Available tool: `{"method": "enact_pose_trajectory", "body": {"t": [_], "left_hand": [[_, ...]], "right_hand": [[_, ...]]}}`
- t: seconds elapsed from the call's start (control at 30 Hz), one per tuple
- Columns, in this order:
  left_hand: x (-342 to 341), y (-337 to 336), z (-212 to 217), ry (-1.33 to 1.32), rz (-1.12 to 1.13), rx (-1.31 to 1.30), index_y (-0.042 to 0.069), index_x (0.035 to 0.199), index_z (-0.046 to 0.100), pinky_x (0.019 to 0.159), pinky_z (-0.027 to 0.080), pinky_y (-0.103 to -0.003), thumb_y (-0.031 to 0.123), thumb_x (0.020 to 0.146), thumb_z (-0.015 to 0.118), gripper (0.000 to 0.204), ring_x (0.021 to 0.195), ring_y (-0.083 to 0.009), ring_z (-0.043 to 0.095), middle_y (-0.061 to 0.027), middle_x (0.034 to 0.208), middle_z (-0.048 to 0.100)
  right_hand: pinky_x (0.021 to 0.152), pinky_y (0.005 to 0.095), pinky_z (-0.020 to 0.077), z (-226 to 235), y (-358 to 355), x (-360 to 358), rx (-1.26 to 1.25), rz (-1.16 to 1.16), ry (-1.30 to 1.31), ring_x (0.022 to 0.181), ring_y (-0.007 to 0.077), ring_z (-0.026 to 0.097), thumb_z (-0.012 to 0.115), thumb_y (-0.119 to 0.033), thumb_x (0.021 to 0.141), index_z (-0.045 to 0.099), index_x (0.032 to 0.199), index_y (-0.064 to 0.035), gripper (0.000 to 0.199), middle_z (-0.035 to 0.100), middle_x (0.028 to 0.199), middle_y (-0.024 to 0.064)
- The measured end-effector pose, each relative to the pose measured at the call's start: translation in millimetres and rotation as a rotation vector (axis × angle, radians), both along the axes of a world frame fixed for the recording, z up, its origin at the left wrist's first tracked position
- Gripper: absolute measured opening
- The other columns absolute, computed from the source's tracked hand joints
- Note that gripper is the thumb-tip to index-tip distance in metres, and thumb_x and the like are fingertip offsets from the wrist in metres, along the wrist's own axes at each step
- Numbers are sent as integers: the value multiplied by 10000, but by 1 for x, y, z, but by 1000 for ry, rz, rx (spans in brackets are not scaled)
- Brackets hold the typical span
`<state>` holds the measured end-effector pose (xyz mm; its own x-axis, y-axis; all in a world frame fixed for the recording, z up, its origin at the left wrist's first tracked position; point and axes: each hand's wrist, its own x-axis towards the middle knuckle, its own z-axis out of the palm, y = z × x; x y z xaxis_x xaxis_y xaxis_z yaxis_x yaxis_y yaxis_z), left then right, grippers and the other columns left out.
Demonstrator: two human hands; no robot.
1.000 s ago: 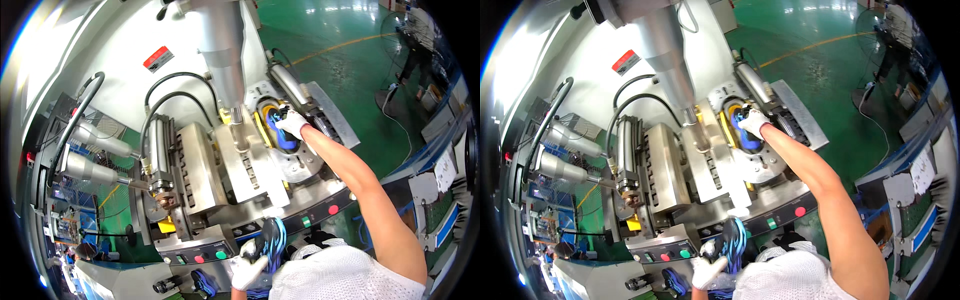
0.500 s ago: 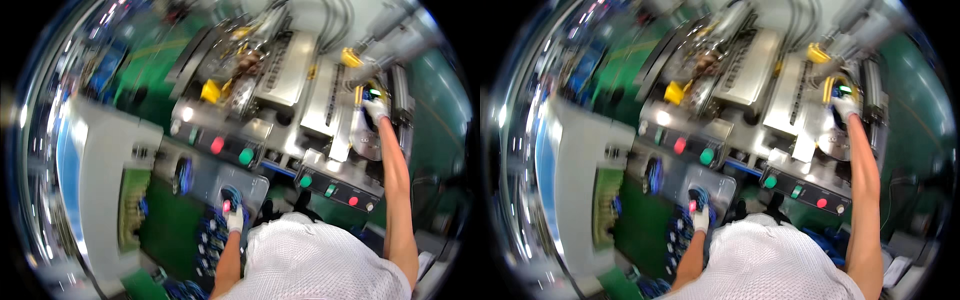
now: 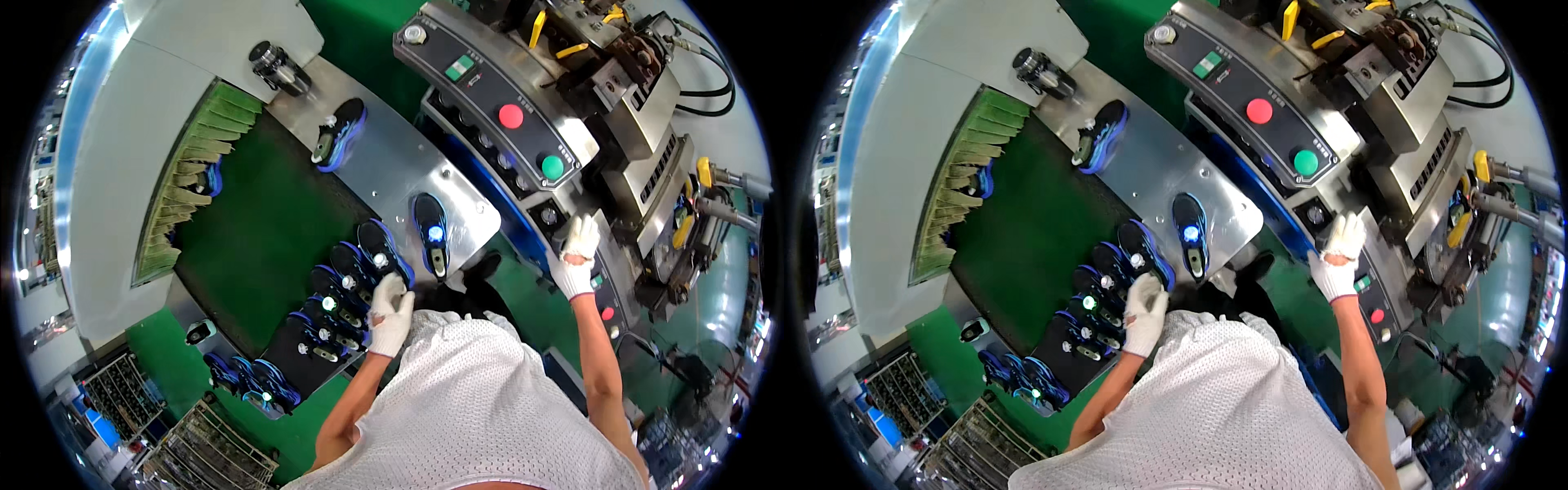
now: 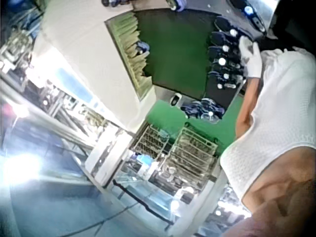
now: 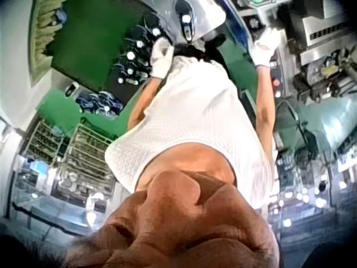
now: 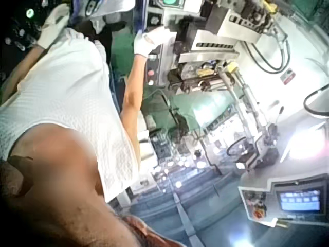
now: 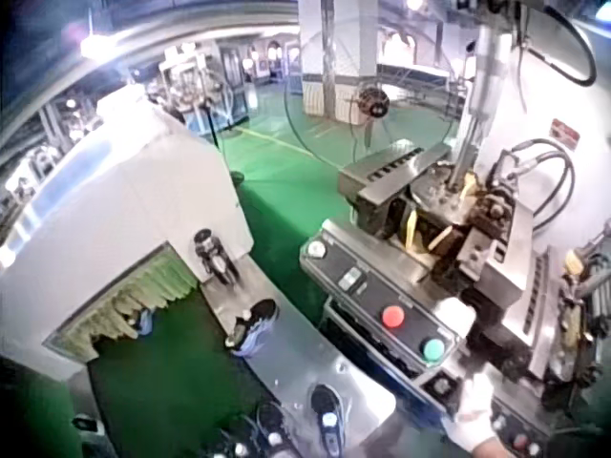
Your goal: The person uses shears to cut open a plastic package containing a pair of blue sneakers. They then repeatedly pick up the sneakers from a table, place them into a machine, and remove them to place them back on the table. The person wears white gloves throughout the process.
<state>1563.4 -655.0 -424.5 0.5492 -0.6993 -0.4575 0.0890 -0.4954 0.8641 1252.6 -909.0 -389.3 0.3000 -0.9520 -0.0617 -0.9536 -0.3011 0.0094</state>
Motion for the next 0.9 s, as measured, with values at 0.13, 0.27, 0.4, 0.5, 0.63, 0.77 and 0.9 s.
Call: {"method": "enact_pose_trajectory", "body": {"t": [0.13,0.27,0.4,0.5,0.63,0.77,0.9], "left_hand": [[16,15,-6,-16,133,46,-52,1474,366,1126,427,-414,47,910,709,667,1328,-315,537,-235,1426,524],[16,-27,-57,-343,64,255,-104,1481,311,1147,371,-485,272,771,845,965,1351,-434,450,-311,1425,451],[26,-48,-107,-434,-45,217,-68,1458,341,1126,378,-504,218,759,813,891,1311,-442,467,-310,1395,466],[47,-56,-102,-465,-112,122,-48,1469,348,1091,426,-466,170,772,785,851,1242,-429,546,-292,1360,521],[66,-99,-46,-120,-415,567,-74,1214,577,936,530,-464,336,772,813,647,1092,-414,666,-285,1183,668],[19,-114,-12,-301,-669,355,-105,1098,621,890,535,-464,374,758,834,625,995,-407,686,-274,1053,700],[-71,-122,29,-374,-1008,228,-59,1004,686,887,525,-456,331,749,853,495,973,-360,684,-218,1031,714]], "right_hand": [[1232,501,240,-15,31,65,334,190,-279,1502,431,278,804,-283,789,310,1538,37,953,291,1597,296],[1218,472,286,-59,79,177,714,78,-494,1478,425,320,826,-363,756,282,1542,45,1039,355,1554,293],[1190,478,311,-155,122,222,454,-163,-612,1440,369,393,807,-359,769,330,1509,-1,950,397,1533,230],[1102,500,398,-135,112,232,631,-283,-590,1323,387,527,793,-348,776,362,1481,-9,893,545,1382,250],[961,441,521,-89,93,201,712,-513,-579,1197,429,625,792,-497,776,486,1304,144,885,624,1233,353],[973,437,525,-17,116,128,778,-854,-807,1164,431,646,805,-536,752,527,1274,159,913,631,1238,353],[928,405,543,4,189,43,618,-1141,-1004,1110,353,666,814,-584,729,427,1360,211,1087,632,1225,332]]}}
